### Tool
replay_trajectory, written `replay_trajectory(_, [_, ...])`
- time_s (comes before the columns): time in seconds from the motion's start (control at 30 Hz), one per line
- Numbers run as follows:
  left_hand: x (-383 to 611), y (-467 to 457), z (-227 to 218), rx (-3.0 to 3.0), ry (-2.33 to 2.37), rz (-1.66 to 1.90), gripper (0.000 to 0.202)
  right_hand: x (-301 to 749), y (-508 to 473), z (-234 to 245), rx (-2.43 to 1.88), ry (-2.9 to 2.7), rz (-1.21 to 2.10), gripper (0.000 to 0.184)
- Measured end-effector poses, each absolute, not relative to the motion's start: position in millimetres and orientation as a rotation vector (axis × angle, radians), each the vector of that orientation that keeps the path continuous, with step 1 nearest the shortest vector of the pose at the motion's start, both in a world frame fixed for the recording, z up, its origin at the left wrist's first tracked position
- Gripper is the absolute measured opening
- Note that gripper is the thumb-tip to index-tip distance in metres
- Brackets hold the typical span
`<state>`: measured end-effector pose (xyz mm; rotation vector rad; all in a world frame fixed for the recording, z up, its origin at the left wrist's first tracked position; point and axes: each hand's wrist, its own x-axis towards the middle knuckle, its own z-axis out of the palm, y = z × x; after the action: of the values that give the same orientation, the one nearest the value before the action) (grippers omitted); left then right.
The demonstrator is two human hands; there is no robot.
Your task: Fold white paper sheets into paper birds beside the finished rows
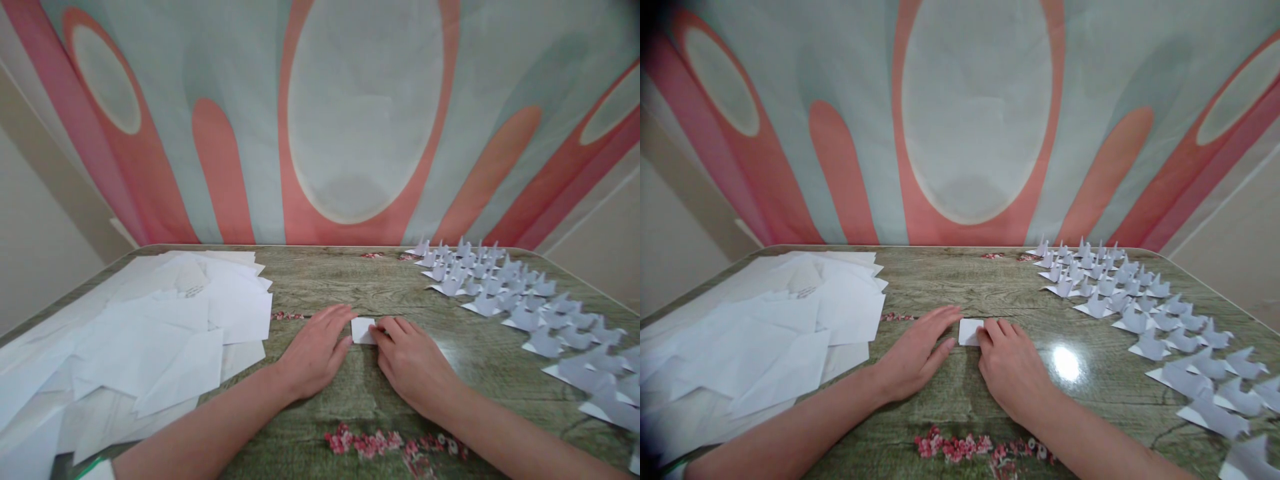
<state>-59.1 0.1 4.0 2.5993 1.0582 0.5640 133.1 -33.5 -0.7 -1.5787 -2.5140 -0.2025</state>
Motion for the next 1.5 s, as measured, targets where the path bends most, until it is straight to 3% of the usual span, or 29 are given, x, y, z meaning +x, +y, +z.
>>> replay_trajectory(0.13, [-58.9, 1.0, 1.7, 2.603, 1.026, 0.494, 0.043, 133.1, -33.7, -2.2, -1.559, -2.481, -0.181, 0.023])
replay_trajectory(0.83, [-60.9, 5.9, -1.8, 2.565, 0.873, 0.654, 0.014, 144.2, -18.0, -14.0, -1.231, -2.307, 0.395, 0.024])
replay_trajectory(1.5, [-56.8, -1.1, 6.6, 2.773, 0.821, 0.441, 0.02, 146.9, -14.3, -2.6, -1.205, -2.119, 0.861, 0.024])
